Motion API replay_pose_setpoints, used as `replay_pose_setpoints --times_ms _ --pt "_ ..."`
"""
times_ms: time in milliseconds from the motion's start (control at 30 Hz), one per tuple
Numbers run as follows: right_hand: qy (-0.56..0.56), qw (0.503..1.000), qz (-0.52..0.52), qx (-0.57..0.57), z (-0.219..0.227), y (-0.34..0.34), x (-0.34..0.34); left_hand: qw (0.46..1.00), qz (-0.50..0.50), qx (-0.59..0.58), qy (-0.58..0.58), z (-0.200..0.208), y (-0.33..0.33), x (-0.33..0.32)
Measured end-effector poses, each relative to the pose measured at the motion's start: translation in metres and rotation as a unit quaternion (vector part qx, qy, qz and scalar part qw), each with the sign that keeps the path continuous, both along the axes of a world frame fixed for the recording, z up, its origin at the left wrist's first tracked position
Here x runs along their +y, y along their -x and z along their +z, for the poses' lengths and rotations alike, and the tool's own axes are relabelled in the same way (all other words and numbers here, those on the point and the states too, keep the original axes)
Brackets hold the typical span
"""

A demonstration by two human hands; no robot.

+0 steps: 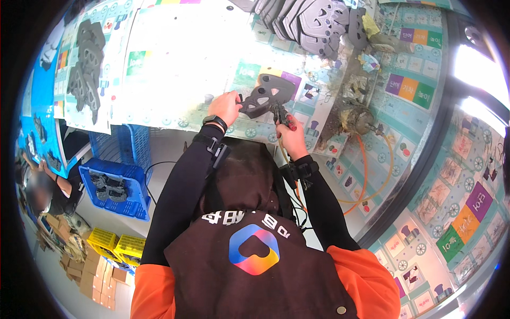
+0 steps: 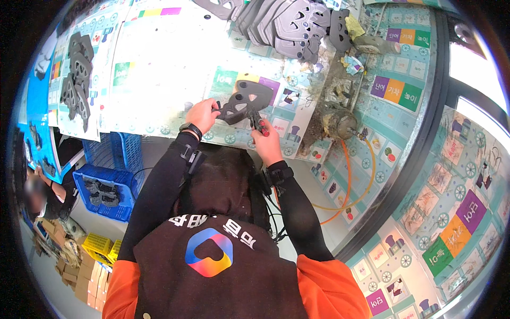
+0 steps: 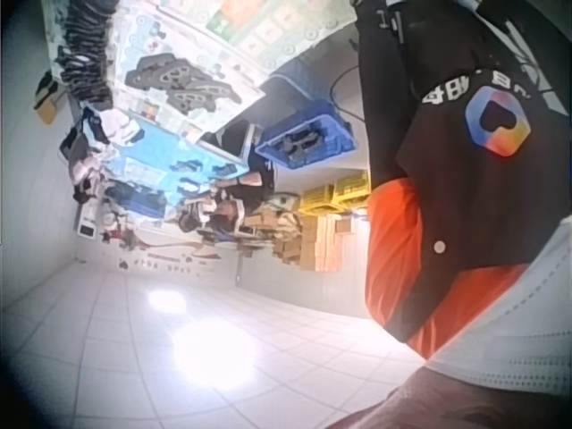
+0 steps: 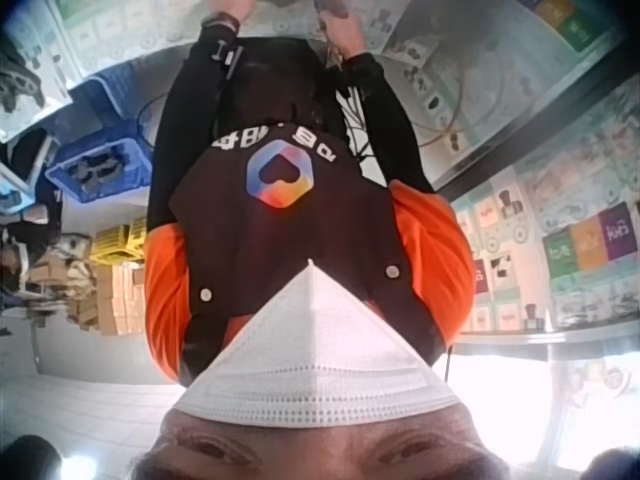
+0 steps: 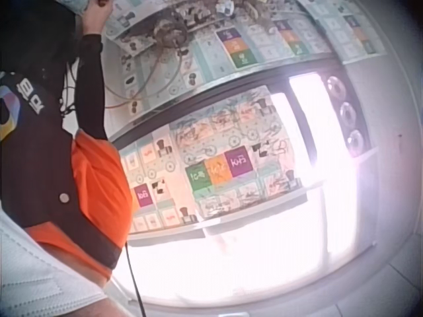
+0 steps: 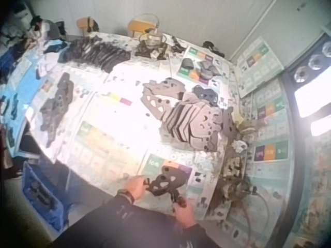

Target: Organizing and inspecting shoe components on a workstation table.

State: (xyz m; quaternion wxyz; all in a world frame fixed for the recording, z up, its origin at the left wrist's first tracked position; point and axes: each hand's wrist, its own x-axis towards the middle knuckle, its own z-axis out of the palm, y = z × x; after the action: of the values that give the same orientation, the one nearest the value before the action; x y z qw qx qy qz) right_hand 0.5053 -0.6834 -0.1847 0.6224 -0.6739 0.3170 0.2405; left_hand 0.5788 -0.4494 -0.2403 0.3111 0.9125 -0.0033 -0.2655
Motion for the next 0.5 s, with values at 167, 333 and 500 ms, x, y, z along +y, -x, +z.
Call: replay_pose_setpoints --times_ms 167,333,500 --pt "0.012 1.0 -0.007 0.017 0.014 -0.01 -0.002 1.0 0.002 0.011 -0.003 -0.002 0.001 0.001" --pt "-0.002 0.999 -0.032 -0.009 0.008 -0.011 -0.009 1.0 -0.001 0.011 -0.005 -0.002 0.001 -0.001" --pt "0.01 0.999 -0.042 0.001 0.012 -0.02 -0.011 1.0 -0.003 0.006 -0.007 -0.003 0.001 0.0"
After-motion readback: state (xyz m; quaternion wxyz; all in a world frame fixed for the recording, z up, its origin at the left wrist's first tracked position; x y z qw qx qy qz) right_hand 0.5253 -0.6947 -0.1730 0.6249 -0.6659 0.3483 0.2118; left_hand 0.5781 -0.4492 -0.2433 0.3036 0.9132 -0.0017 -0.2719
